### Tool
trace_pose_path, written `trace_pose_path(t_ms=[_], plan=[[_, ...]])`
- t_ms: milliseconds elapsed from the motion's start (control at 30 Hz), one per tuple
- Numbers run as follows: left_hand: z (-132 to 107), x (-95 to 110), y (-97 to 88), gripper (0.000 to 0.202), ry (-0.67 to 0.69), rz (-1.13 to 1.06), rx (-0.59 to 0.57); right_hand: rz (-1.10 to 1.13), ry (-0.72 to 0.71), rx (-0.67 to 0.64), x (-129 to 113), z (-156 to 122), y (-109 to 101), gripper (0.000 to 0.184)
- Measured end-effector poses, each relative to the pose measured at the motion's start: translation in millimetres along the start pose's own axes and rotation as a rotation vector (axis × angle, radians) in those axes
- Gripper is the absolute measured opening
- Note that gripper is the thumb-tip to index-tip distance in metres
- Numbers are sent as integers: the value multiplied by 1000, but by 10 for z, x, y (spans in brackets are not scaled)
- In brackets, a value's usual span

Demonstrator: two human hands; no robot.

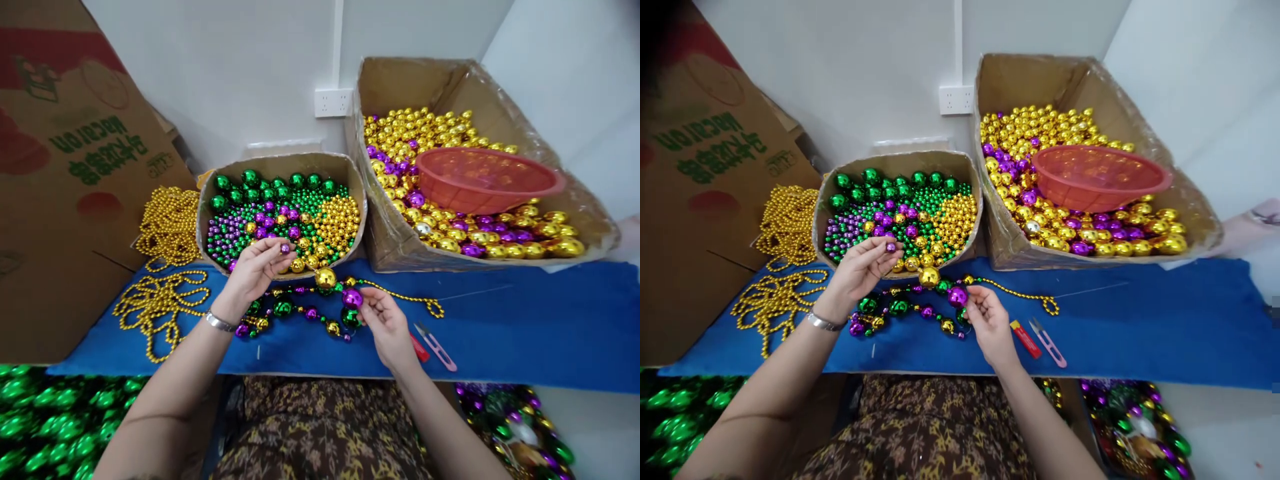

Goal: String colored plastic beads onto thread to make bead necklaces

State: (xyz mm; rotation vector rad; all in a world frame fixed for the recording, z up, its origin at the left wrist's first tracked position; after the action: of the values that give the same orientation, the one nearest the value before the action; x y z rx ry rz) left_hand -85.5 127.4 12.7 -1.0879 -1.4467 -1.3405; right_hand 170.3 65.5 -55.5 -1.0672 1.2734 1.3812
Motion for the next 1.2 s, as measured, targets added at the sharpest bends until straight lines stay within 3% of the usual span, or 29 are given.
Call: trace_pose_path(t_ms=[200,433,733,933,1067,1200], plan=[[-45,-175,179,23,-60,-81,-20,-32,-7,9,-27,-13,-37,27],[-97,-196,228,29,-72,-136,29,-27,-9,10,-42,-17,-29,28],[-149,-173,286,26,-2,-126,49,-59,-43,23,-54,-7,-53,27],[-156,-178,382,27,113,-156,127,-227,-166,157,-156,-117,-148,25],[-138,-200,553,34,181,-196,176,-350,-251,181,-296,-168,-199,22],[-98,-307,847,33,147,-193,95,-381,-253,209,-325,-97,-423,22]])
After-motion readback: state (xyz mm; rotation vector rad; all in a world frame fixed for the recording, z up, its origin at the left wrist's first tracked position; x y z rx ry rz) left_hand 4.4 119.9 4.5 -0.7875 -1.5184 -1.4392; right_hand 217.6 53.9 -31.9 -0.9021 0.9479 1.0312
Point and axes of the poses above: each hand's wrist, its own z-axis towards the middle knuckle, its own y-axis out of the palm, x = y × z, the point moved 10 cm from there along z, towards the middle knuckle, and after that the axes turned 3 degrees about z, right-handed, at the moved point
